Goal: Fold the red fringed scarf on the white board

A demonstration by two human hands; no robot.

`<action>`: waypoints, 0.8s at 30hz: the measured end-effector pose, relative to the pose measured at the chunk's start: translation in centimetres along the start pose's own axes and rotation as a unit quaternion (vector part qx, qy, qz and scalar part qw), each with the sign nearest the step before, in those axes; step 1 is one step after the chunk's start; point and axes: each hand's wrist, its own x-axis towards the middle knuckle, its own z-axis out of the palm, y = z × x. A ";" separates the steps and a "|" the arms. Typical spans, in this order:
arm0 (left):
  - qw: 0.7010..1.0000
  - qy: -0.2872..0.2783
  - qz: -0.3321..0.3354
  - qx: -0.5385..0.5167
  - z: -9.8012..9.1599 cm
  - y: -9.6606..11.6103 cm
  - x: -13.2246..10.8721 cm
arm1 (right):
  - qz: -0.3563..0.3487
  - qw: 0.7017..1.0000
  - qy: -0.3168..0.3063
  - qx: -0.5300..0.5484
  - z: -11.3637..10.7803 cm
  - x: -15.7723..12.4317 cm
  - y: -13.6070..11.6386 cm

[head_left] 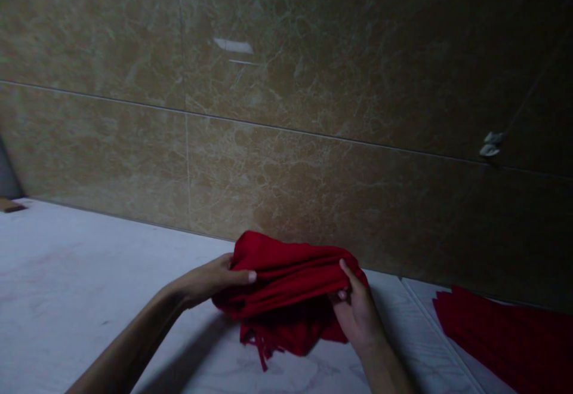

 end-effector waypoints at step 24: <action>0.944 0.265 0.194 -0.011 2.5 -3.5 3.2 | 0.002 0.981 -0.027 -0.194 1.0 -1.7 5.8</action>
